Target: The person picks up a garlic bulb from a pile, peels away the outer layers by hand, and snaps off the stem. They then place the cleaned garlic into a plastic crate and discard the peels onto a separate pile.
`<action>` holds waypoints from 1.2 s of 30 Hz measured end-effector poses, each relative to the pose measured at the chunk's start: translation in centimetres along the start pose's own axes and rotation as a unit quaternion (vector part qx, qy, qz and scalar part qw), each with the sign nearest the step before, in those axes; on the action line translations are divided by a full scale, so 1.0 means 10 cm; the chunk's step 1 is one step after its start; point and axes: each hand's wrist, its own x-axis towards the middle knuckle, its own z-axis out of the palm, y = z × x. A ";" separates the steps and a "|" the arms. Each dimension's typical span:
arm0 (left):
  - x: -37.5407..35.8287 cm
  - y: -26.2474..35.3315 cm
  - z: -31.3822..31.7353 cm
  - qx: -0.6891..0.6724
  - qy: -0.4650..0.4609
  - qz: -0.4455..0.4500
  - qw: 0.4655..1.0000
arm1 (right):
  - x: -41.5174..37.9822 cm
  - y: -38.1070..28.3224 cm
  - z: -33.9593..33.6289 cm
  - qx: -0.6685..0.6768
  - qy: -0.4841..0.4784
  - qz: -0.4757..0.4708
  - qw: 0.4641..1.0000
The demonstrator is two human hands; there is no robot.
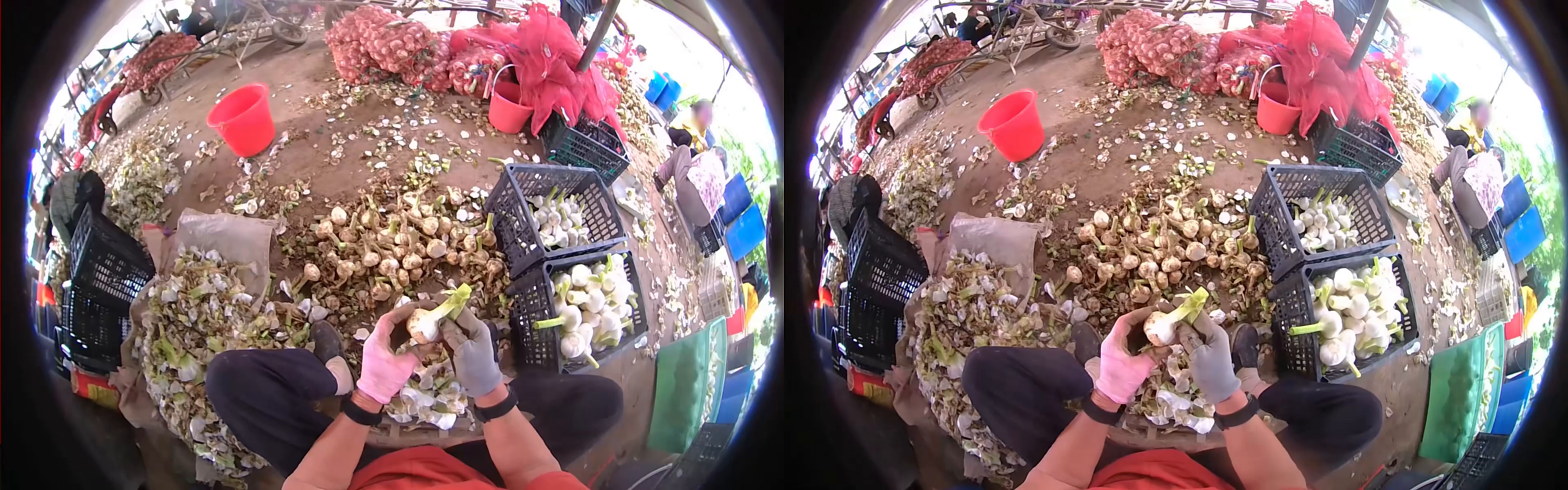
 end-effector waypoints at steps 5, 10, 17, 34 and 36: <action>-0.03 0.07 -0.05 -0.126 -0.040 -0.090 0.987 | -0.05 0.09 0.05 -0.149 0.110 -0.034 0.982; -0.07 -0.16 -0.15 -0.203 -0.084 -0.141 0.965 | -0.03 0.04 -0.03 -0.157 0.088 -0.053 0.982; 0.05 -0.08 -0.25 -0.460 -0.136 -0.325 0.815 | -0.05 -0.04 -0.14 -0.161 0.021 0.004 0.987; 0.15 0.01 -0.20 0.022 0.039 -0.129 0.991 | 0.01 0.12 -0.25 0.035 0.066 0.135 0.988; 0.12 -0.01 -0.22 -0.084 0.066 -0.127 0.986 | 0.05 0.31 -0.31 0.065 0.094 0.124 0.986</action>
